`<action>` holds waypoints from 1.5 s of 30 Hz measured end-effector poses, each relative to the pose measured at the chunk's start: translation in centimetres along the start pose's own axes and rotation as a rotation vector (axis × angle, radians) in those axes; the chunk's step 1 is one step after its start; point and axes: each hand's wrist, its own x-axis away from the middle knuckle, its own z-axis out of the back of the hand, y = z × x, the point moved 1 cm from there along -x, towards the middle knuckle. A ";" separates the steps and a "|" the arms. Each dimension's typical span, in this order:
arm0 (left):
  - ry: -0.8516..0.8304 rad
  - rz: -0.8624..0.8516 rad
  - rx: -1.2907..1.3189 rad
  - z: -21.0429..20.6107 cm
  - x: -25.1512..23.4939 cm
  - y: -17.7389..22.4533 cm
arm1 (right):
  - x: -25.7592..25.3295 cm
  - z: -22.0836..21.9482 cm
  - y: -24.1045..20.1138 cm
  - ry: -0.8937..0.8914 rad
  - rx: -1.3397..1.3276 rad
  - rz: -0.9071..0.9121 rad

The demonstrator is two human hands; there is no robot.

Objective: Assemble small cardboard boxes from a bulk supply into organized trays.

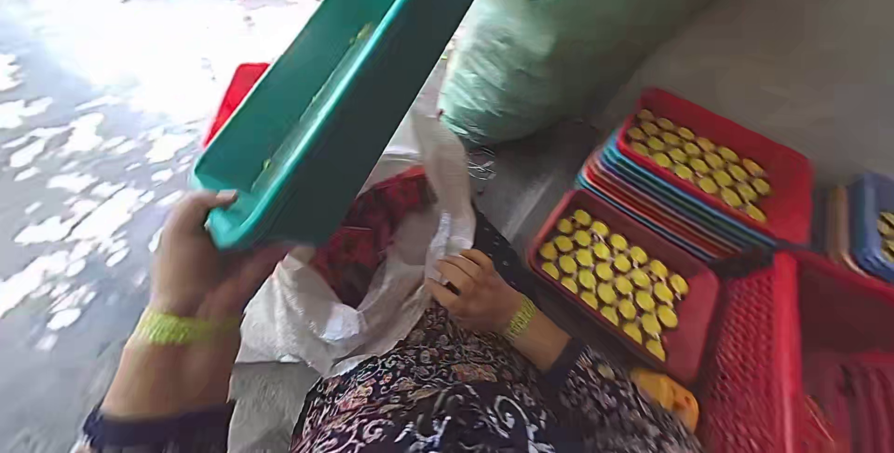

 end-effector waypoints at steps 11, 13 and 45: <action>0.806 -0.132 -0.319 8.1 -23.7 6.3 | 7.7 -2.6 1.6 -0.143 -0.117 -0.478; 0.895 -0.081 -0.358 10.1 -26.1 5.0 | 7.6 -3.0 1.8 -0.148 -0.137 -0.488; -0.787 -0.214 -1.299 -2.1 -3.7 -6.8 | 4.4 -4.2 1.0 -0.201 -0.175 -0.248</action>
